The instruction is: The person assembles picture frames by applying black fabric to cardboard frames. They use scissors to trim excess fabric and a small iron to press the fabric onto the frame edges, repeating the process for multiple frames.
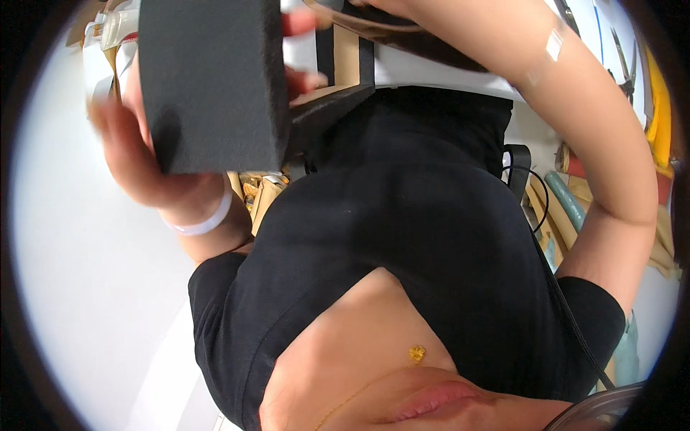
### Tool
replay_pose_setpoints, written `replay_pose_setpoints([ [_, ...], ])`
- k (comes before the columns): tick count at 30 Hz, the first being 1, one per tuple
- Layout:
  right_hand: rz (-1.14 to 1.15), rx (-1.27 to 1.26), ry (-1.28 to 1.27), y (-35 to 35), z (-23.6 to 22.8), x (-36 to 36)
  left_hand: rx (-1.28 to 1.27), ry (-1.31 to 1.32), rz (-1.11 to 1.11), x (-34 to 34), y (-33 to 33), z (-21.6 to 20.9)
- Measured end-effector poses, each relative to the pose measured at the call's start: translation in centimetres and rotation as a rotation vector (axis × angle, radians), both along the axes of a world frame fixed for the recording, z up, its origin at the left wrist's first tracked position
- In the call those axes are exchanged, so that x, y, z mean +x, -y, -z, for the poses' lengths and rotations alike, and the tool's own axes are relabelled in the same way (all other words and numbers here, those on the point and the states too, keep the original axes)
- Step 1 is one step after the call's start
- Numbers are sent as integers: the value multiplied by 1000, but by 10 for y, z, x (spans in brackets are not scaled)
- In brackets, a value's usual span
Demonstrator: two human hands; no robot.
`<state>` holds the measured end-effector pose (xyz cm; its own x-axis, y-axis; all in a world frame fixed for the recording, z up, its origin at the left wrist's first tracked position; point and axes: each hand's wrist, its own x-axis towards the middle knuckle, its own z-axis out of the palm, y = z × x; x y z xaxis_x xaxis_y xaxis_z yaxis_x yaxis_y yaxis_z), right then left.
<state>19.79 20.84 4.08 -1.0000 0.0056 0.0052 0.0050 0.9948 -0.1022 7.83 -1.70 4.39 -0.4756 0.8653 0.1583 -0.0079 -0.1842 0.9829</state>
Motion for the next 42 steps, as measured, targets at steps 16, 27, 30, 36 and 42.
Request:
replay_pose_setpoints([
  [16,-145,-302,179,-12,-54,13,120,29,190,-1,19,-27],
  [27,-136,-282,-45,12,-33,27,73,82,180,2,17,-57],
  [30,-186,-310,-31,11,-40,7,97,127,139,-2,9,-56],
  [36,-359,-240,-19,22,-60,-22,84,91,58,13,18,-66],
  [42,-339,-107,18,-13,-34,-17,21,80,103,15,14,-25],
])
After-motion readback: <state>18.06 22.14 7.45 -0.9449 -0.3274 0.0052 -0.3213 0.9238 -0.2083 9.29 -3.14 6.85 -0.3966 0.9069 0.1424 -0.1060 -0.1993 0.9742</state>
